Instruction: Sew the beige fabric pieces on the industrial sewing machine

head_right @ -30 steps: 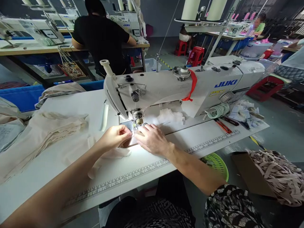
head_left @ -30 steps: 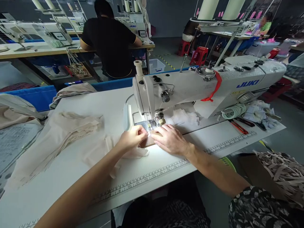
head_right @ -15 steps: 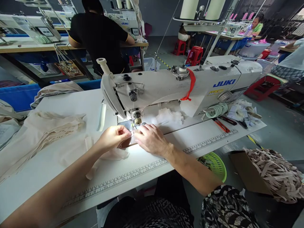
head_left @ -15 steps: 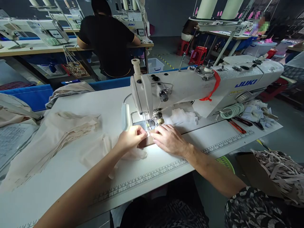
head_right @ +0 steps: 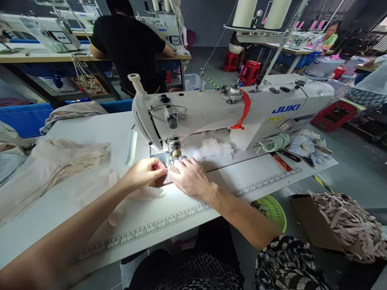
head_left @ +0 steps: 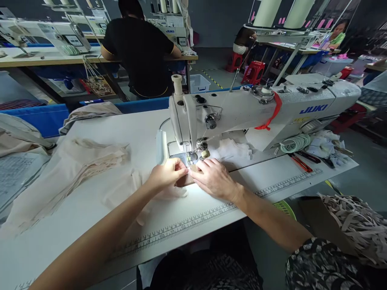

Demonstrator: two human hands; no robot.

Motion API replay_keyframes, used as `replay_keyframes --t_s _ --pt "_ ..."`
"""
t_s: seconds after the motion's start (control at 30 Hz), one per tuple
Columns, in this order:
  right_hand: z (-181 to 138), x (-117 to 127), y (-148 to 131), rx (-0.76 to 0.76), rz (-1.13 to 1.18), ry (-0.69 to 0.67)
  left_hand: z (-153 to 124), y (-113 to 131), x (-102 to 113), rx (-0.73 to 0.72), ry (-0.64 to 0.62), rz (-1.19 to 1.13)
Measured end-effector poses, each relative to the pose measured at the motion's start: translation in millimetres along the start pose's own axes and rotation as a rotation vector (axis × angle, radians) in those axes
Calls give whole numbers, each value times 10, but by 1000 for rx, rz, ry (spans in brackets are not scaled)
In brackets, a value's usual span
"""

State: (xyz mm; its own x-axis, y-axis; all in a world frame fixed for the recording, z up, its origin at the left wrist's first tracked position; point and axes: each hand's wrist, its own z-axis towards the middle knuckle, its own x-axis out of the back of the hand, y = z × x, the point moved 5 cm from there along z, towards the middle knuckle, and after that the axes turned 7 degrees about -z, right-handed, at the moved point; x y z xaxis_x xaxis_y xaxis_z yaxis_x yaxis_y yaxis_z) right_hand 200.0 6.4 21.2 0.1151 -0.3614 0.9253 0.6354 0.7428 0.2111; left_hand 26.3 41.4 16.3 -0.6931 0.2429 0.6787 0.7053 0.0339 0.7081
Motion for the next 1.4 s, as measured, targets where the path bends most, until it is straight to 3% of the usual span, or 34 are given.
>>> replay_keyframes --t_s 0.07,0.23,0.3,0.5,0.8,1.03,1.4 --pt "14 3 -7 6 -2 3 -54 34 28 -77 43 173" --pt "36 -5 -15 7 8 -15 -490 245 -148 -690 300 526" --pt "38 -7 -21 9 23 -33 -644 240 -279 -808 341 562" --pt "26 13 -22 2 22 -39 -729 162 -427 -882 390 637" --pt "8 -12 226 -162 60 43 -448 129 -374 -910 327 795" --pt "-11 -27 262 -159 46 68 -315 111 -353 -888 297 754" --pt "-11 -49 265 -170 105 -10 -305 126 -322 -894 303 634"
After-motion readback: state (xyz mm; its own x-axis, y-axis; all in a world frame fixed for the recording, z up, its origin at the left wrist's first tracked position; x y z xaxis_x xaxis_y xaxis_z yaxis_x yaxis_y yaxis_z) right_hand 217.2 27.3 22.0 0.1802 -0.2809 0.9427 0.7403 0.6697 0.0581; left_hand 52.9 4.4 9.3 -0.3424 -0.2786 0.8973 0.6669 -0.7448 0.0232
